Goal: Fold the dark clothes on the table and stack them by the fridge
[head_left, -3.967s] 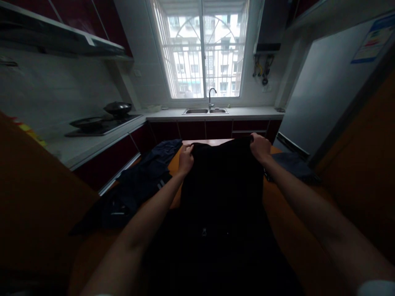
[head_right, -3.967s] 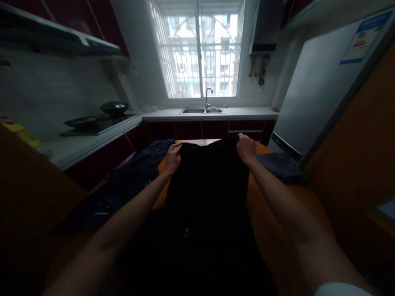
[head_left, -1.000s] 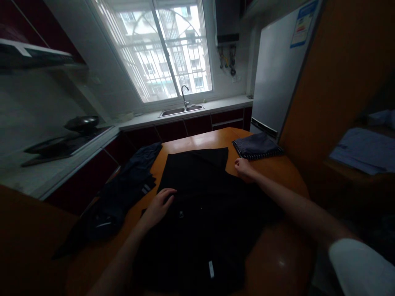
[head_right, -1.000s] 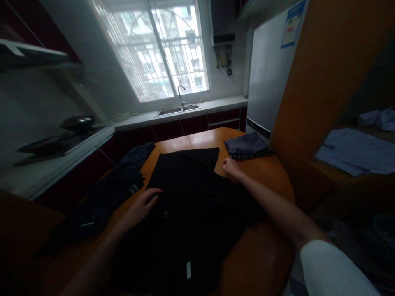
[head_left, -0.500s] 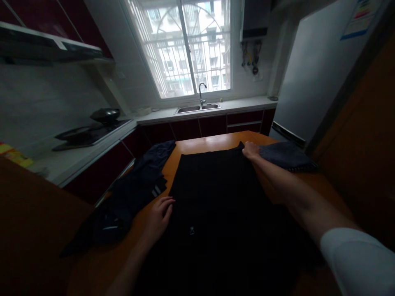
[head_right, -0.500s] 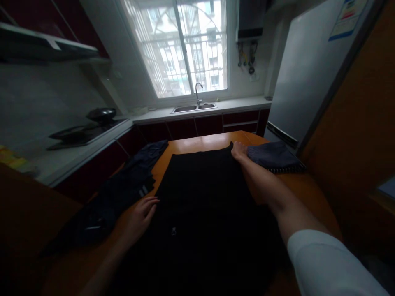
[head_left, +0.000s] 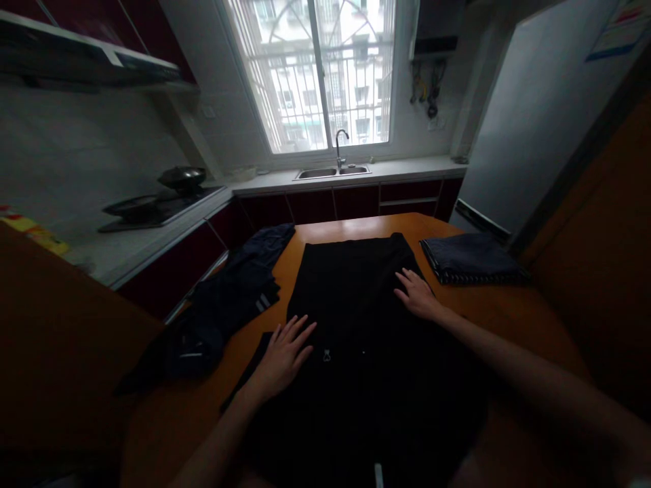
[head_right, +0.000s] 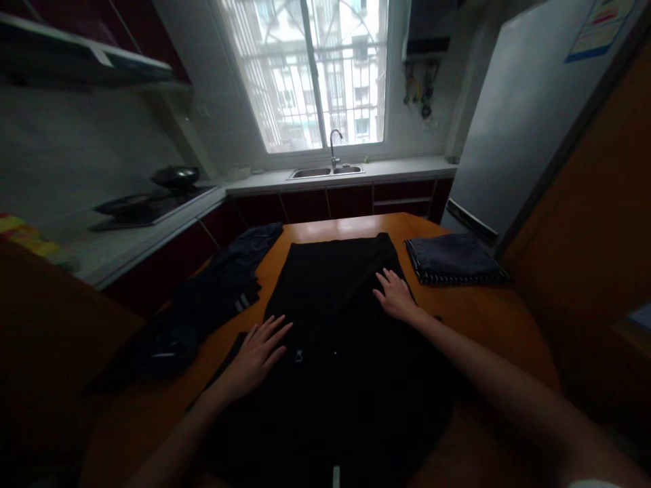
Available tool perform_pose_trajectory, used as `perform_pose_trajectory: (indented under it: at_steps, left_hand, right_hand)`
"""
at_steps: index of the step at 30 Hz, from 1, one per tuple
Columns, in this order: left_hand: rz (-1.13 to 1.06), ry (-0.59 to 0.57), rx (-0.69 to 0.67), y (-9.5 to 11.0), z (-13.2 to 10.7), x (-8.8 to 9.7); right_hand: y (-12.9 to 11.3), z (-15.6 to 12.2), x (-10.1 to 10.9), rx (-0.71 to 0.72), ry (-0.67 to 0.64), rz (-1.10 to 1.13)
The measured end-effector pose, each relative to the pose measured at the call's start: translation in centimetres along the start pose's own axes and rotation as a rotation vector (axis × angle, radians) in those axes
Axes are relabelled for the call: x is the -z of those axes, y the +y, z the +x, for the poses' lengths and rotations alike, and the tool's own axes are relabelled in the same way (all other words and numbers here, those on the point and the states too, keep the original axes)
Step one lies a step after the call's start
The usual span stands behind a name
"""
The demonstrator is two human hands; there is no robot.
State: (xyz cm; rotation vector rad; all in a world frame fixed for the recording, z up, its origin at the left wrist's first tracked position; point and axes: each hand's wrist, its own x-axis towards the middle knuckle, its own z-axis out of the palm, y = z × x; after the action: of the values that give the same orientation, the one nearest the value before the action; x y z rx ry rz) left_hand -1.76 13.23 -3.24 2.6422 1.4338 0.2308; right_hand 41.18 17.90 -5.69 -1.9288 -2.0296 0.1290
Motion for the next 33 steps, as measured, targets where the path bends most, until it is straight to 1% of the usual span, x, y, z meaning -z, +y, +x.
perform_pose_trajectory:
  at_steps: [2, 4, 6, 8, 9, 11, 13, 16, 18, 20, 22, 25, 27, 29, 30, 32, 33]
  left_hand:
    - [0.031, 0.006, 0.036, -0.4, 0.1, -0.5]
    - [0.041, 0.024, 0.08, -0.9, 0.3, -1.0]
    - [0.041, 0.047, 0.11, -1.4, 0.5, -1.3]
    - [0.038, 0.069, 0.111, -1.3, 0.5, -1.0]
    - [0.031, 0.077, 0.091, -1.0, 0.3, -0.6]
    - [-0.018, 0.062, -0.003, -0.1, -0.6, 0.9]
    - [-0.111, -0.019, -0.14, 1.3, -2.0, 2.8]
    - [-0.232, -0.185, -0.306, 3.3, -4.5, 5.2]
    - [-0.244, -0.249, -0.358, 4.1, -6.1, 5.8]
    - [-0.222, -0.26, -0.362, 4.7, -7.1, 5.4]
    - [-0.184, -0.24, -0.356, 5.0, -7.8, 4.5]
    - [-0.135, -0.244, -0.372, 5.4, -8.7, 3.6]
    - [-0.141, -0.277, -0.38, 5.8, -9.5, 3.7]
    - [-0.181, -0.279, -0.382, 6.4, -10.5, 4.2]
    - [-0.204, -0.271, -0.389, 6.9, -11.1, 4.5]
    - [-0.241, -0.271, -0.426, 7.9, -12.0, 4.8]
    - [-0.251, -0.292, -0.46, 8.5, -12.4, 4.8]
  right_hand:
    - [1.2, -3.6, -0.2, 0.04, 0.006, -0.011]
    - [2.5, -6.3, 0.3, 0.057, 0.022, -0.021]
    - [3.5, -8.4, 1.6, 0.068, 0.067, -0.013]
    - [4.0, -10.3, 3.6, 0.094, 0.146, 0.009]
    - [4.0, -11.4, 4.6, 0.116, 0.19, 0.024]
    - [3.6, -14.4, 6.5, 0.167, 0.253, 0.055]
    - [2.8, -18.1, 7.8, 0.232, 0.236, 0.071]
    - [2.1, -23.7, 8.1, 0.326, 0.115, 0.044]
    - [2.2, -26.1, 7.6, 0.332, 0.09, 0.027]
    - [2.8, -27.0, 7.2, 0.294, 0.13, 0.023]
    - [3.7, -26.8, 7.4, 0.273, 0.162, 0.021]
    - [5.1, -26.2, 9.0, 0.286, 0.137, 0.011]
    - [5.4, -26.2, 10.4, 0.272, 0.105, -0.015]
    - [4.7, -26.7, 11.4, 0.233, 0.096, -0.045]
    - [3.9, -27.1, 11.6, 0.221, 0.096, -0.048]
    - [1.3, -28.1, 11.5, 0.241, 0.061, -0.004]
    - [-0.3, -28.6, 11.2, 0.28, 0.002, 0.041]
